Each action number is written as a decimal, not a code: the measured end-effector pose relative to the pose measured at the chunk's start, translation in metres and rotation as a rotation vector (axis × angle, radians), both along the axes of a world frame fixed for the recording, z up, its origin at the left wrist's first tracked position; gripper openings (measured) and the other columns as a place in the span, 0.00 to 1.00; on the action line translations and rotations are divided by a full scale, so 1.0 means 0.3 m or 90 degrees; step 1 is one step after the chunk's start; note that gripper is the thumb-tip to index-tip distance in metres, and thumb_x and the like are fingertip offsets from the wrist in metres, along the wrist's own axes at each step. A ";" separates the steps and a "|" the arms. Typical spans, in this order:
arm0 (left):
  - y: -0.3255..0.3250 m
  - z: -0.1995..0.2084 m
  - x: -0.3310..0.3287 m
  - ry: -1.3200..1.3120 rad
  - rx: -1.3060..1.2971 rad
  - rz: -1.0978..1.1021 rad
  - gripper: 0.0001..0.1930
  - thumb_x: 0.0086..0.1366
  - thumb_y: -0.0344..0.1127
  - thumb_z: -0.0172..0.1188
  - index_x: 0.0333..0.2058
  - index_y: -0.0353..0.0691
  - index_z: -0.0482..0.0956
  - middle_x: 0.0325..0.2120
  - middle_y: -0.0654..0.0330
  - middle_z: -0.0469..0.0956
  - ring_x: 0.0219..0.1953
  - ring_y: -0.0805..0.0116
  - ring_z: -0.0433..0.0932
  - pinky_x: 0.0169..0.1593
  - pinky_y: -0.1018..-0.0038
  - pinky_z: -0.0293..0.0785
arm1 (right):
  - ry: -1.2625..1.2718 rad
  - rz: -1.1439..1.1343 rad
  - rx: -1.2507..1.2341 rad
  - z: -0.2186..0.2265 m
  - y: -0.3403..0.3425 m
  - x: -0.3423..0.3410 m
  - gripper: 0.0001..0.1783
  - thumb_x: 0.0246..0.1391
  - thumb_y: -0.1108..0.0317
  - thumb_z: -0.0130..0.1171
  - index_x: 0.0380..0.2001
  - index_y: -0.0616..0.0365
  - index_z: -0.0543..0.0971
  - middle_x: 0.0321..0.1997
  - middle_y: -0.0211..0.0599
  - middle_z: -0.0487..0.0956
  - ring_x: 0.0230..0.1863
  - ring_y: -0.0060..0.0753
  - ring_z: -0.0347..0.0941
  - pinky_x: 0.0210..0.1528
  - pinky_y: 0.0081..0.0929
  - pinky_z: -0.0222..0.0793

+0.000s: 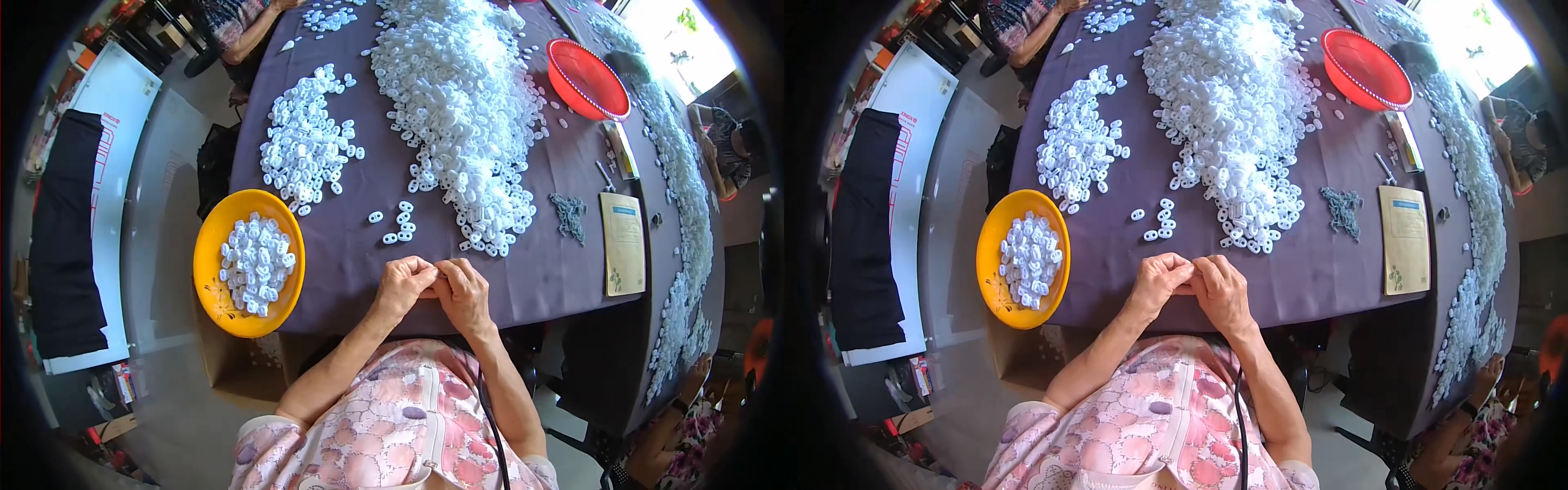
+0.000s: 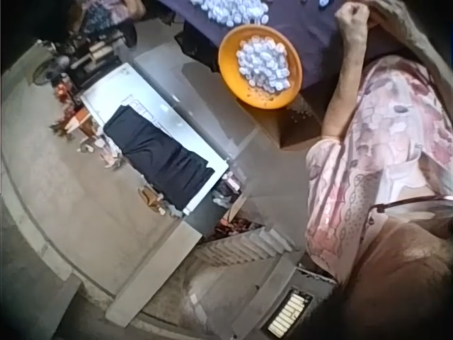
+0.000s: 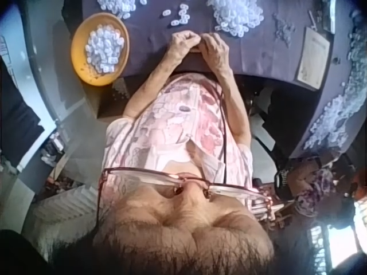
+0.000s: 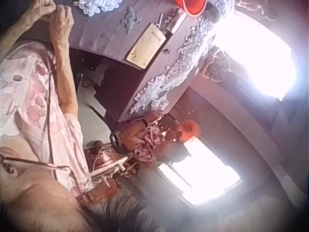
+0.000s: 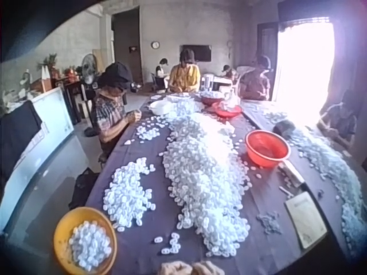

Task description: The person assembles plastic components by inserting small plastic pieces into larger plastic sliders by hand.

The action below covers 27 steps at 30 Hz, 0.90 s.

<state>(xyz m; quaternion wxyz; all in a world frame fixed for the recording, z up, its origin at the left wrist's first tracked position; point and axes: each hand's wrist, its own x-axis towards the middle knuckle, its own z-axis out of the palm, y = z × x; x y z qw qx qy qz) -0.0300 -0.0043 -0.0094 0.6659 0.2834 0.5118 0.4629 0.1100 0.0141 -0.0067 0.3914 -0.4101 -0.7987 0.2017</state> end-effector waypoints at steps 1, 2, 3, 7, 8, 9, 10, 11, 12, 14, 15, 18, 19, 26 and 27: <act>-0.001 0.003 -0.002 -0.038 -0.003 0.007 0.06 0.61 0.29 0.55 0.29 0.31 0.76 0.26 0.59 0.78 0.29 0.74 0.78 0.34 0.75 0.80 | 0.012 -0.007 -0.014 0.000 0.000 -0.001 0.12 0.42 0.76 0.59 0.34 0.59 0.74 0.30 0.38 0.74 0.28 0.40 0.73 0.29 0.31 0.71; 0.000 0.006 -0.003 -0.038 0.000 0.007 0.06 0.61 0.29 0.55 0.29 0.31 0.76 0.26 0.59 0.78 0.29 0.74 0.78 0.34 0.75 0.80 | 0.012 -0.006 -0.012 0.004 0.001 -0.001 0.12 0.42 0.76 0.59 0.34 0.59 0.74 0.30 0.38 0.74 0.28 0.40 0.73 0.29 0.31 0.71; 0.001 0.009 -0.006 -0.048 -0.009 0.009 0.06 0.61 0.29 0.55 0.29 0.31 0.76 0.27 0.59 0.78 0.29 0.74 0.78 0.35 0.75 0.80 | 0.034 -0.005 -0.029 0.010 0.003 -0.002 0.14 0.41 0.76 0.61 0.35 0.59 0.74 0.31 0.38 0.74 0.27 0.37 0.73 0.29 0.29 0.70; 0.000 0.013 -0.002 -0.056 -0.033 0.022 0.06 0.61 0.29 0.55 0.30 0.31 0.76 0.28 0.57 0.78 0.30 0.72 0.79 0.35 0.75 0.80 | 0.090 -0.018 -0.177 0.032 -0.014 0.014 0.18 0.40 0.75 0.64 0.39 0.60 0.76 0.34 0.36 0.75 0.24 0.29 0.72 0.26 0.23 0.69; 0.002 0.017 -0.006 -0.056 -0.032 0.025 0.06 0.61 0.29 0.55 0.30 0.31 0.76 0.28 0.57 0.78 0.30 0.72 0.79 0.35 0.75 0.80 | 0.099 -0.010 -0.158 0.028 -0.013 0.015 0.18 0.40 0.75 0.65 0.39 0.60 0.76 0.34 0.35 0.75 0.22 0.26 0.70 0.25 0.21 0.68; 0.004 0.024 -0.008 -0.048 -0.039 0.019 0.06 0.61 0.29 0.55 0.31 0.31 0.76 0.28 0.57 0.78 0.30 0.72 0.79 0.35 0.75 0.80 | 0.098 -0.011 -0.157 0.031 -0.012 0.017 0.18 0.40 0.75 0.65 0.39 0.60 0.76 0.34 0.35 0.75 0.22 0.26 0.70 0.25 0.21 0.68; 0.005 0.029 -0.009 -0.039 -0.047 0.014 0.06 0.61 0.29 0.55 0.31 0.31 0.76 0.28 0.57 0.78 0.30 0.71 0.79 0.35 0.75 0.80 | 0.099 -0.007 -0.164 0.034 -0.010 0.018 0.18 0.40 0.76 0.65 0.39 0.60 0.76 0.34 0.35 0.75 0.23 0.26 0.71 0.25 0.21 0.68; 0.007 0.032 -0.006 -0.039 -0.047 0.013 0.06 0.61 0.29 0.55 0.31 0.31 0.76 0.28 0.57 0.78 0.30 0.71 0.79 0.35 0.75 0.80 | 0.101 -0.005 -0.170 0.036 -0.009 0.019 0.17 0.40 0.76 0.64 0.38 0.59 0.76 0.34 0.35 0.75 0.23 0.27 0.71 0.25 0.21 0.68; 0.010 0.035 -0.006 -0.045 -0.049 0.015 0.06 0.61 0.29 0.55 0.31 0.31 0.76 0.28 0.57 0.78 0.30 0.71 0.79 0.34 0.75 0.80 | 0.102 -0.007 -0.168 0.036 -0.007 0.020 0.17 0.40 0.76 0.64 0.38 0.59 0.76 0.34 0.35 0.75 0.23 0.27 0.71 0.25 0.21 0.68; 0.015 0.038 -0.002 -0.050 -0.048 0.012 0.06 0.61 0.29 0.55 0.31 0.31 0.76 0.28 0.57 0.78 0.30 0.71 0.79 0.34 0.75 0.80 | 0.114 -0.004 -0.165 0.035 -0.004 0.024 0.16 0.40 0.77 0.64 0.37 0.59 0.77 0.34 0.35 0.75 0.24 0.28 0.72 0.25 0.22 0.68; 0.019 0.034 0.003 -0.041 -0.051 0.012 0.06 0.61 0.29 0.55 0.31 0.31 0.76 0.27 0.58 0.77 0.30 0.72 0.78 0.34 0.75 0.80 | 0.113 -0.008 -0.165 0.036 0.000 0.029 0.15 0.40 0.77 0.63 0.36 0.59 0.77 0.33 0.36 0.75 0.25 0.29 0.73 0.26 0.22 0.69; 0.015 0.038 0.011 -0.002 -0.054 0.011 0.07 0.61 0.30 0.55 0.30 0.31 0.76 0.25 0.60 0.75 0.29 0.73 0.77 0.33 0.75 0.80 | 0.141 -0.018 -0.155 0.031 -0.003 0.027 0.13 0.40 0.79 0.62 0.34 0.61 0.77 0.33 0.39 0.76 0.29 0.37 0.75 0.30 0.26 0.71; 0.011 0.031 0.009 0.014 -0.052 0.008 0.07 0.61 0.31 0.55 0.31 0.31 0.76 0.25 0.60 0.75 0.28 0.73 0.77 0.33 0.75 0.80 | 0.143 0.000 -0.173 0.042 -0.003 0.029 0.14 0.39 0.79 0.62 0.34 0.62 0.77 0.33 0.40 0.76 0.31 0.39 0.75 0.31 0.27 0.71; -0.017 0.046 -0.018 -0.075 -0.047 0.040 0.07 0.63 0.30 0.53 0.31 0.31 0.73 0.29 0.54 0.78 0.29 0.65 0.81 0.30 0.74 0.80 | 0.107 -0.217 -0.115 0.066 0.048 0.240 0.07 0.44 0.79 0.60 0.31 0.61 0.79 0.30 0.39 0.77 0.26 0.28 0.74 0.28 0.21 0.69; -0.024 0.046 -0.022 -0.087 -0.046 0.044 0.06 0.63 0.30 0.53 0.32 0.32 0.73 0.29 0.54 0.78 0.29 0.64 0.81 0.30 0.74 0.80 | 0.089 -0.259 -0.111 0.078 0.069 0.292 0.06 0.45 0.79 0.59 0.30 0.62 0.78 0.29 0.38 0.77 0.26 0.27 0.73 0.27 0.21 0.68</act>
